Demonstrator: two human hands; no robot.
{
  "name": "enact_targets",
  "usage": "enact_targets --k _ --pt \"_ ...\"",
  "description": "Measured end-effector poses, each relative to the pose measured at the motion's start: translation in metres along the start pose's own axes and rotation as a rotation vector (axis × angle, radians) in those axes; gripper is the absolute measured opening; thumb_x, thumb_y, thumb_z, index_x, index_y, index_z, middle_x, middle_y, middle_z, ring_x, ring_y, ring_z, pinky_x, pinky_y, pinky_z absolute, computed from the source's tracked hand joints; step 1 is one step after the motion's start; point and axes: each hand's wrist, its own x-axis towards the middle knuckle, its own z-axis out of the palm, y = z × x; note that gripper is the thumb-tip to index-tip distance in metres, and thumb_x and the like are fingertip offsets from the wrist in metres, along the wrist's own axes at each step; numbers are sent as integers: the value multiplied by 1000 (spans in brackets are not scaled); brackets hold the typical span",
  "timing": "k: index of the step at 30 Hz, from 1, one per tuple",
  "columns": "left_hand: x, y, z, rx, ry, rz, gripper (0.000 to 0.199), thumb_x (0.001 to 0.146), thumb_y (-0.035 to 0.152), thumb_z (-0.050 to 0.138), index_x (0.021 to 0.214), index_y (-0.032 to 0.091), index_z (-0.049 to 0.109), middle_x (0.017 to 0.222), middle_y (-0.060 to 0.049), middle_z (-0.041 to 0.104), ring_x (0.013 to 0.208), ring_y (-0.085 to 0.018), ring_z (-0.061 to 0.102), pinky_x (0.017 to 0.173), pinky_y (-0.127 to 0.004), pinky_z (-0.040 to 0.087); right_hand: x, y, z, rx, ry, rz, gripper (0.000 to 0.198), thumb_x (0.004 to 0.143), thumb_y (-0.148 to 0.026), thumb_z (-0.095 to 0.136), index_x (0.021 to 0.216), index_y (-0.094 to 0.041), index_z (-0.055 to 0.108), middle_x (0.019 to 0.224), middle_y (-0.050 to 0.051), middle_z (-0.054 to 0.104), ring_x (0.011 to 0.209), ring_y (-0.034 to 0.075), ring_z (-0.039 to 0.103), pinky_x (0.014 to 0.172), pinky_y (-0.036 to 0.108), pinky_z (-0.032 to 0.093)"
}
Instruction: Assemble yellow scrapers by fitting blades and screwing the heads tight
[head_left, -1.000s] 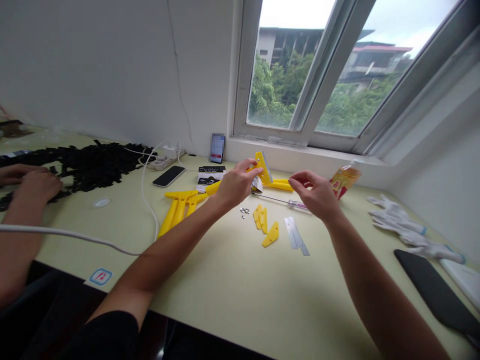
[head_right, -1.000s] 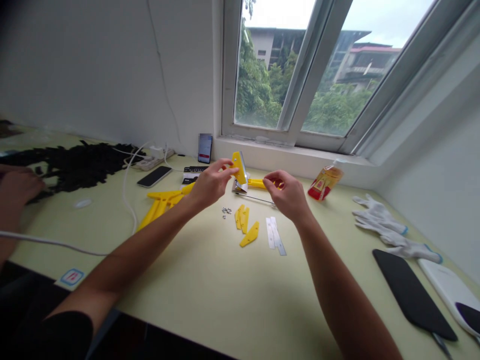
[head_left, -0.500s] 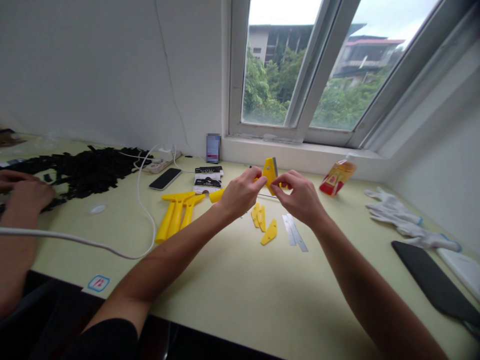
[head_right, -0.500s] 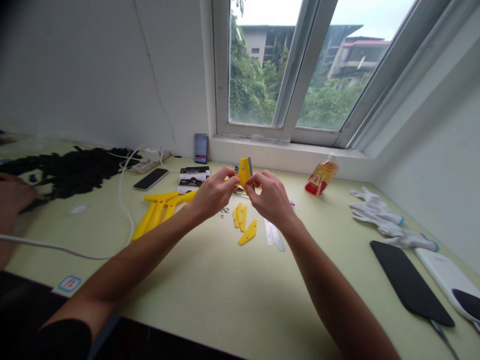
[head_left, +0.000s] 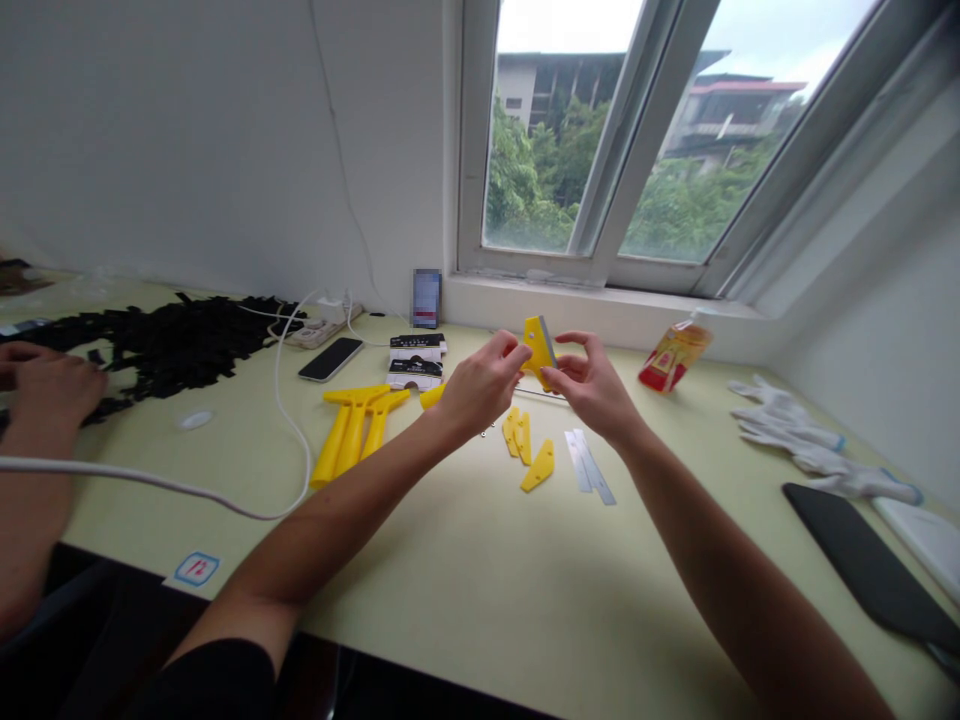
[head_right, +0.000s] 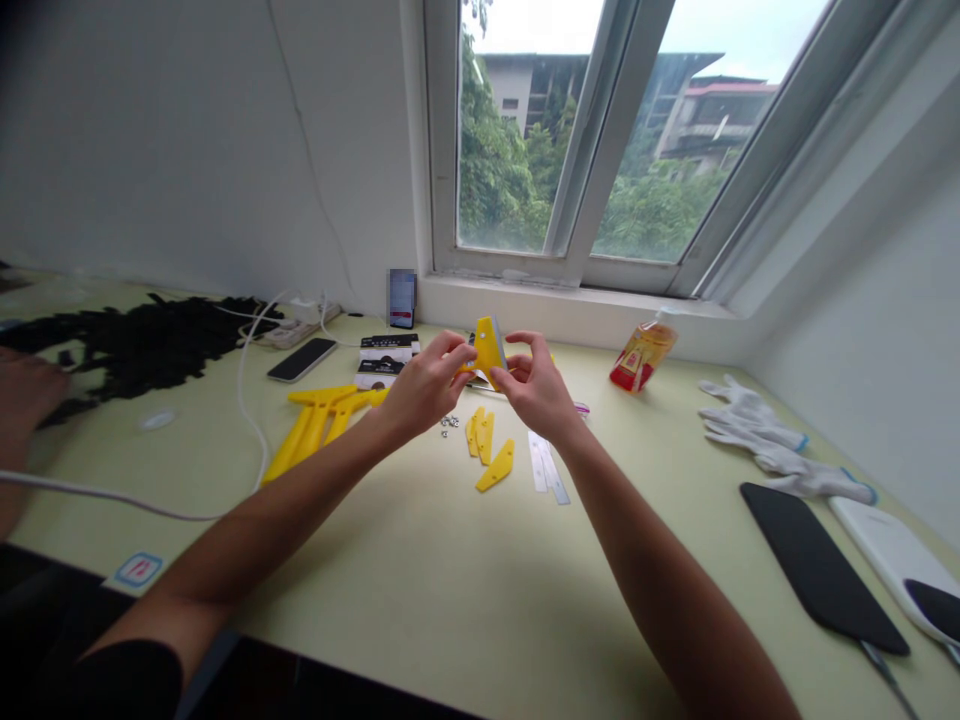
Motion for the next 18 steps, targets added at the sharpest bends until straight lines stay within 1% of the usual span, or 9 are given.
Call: enact_targets --k 4,7,12,15,17,18 --pt "1 -2 -1 24 -44 -23 16 88 11 54 102 18 52 103 -5 56 81 -13 59 67 -26 54 1 -3 -3 73 -38 78 56 73 -42 71 117 -21 42 80 0 67 65 16 66 67 34 53" --pt "1 -3 -1 20 -58 -16 17 87 11 55 103 17 53 104 -6 57 81 -14 60 66 -26 53 2 -4 -6 80 -70 118 60 71 -39 74 119 -21 43 74 -1 68 63 16 65 67 35 53" --pt "1 -1 -2 17 -67 -9 20 88 10 51 106 18 54 106 -7 59 81 -14 61 66 -26 53 1 4 -10 102 -127 112 71 68 -36 79 128 -21 42 61 -8 60 59 14 60 64 31 50" --pt "0 -1 -1 30 -97 -7 24 87 9 51 108 20 54 109 -7 58 80 -14 62 65 -26 52 1 8 -8 158 -154 140 76 67 -36 81 130 -21 42 61 -8 60 59 13 59 64 31 50" --pt "0 -3 -1 49 -117 -7 26 86 9 52 109 21 54 109 -6 58 78 -13 63 61 -25 51 3 9 -7 186 -136 179 74 67 -38 81 128 -20 44 66 -5 64 60 14 61 65 32 52" --pt "1 -5 -2 65 -125 -6 27 86 9 51 110 21 55 109 -6 58 76 -13 62 59 -24 50 4 10 -6 202 -115 197 70 70 -41 79 127 -20 44 71 -2 66 62 15 62 66 33 53"
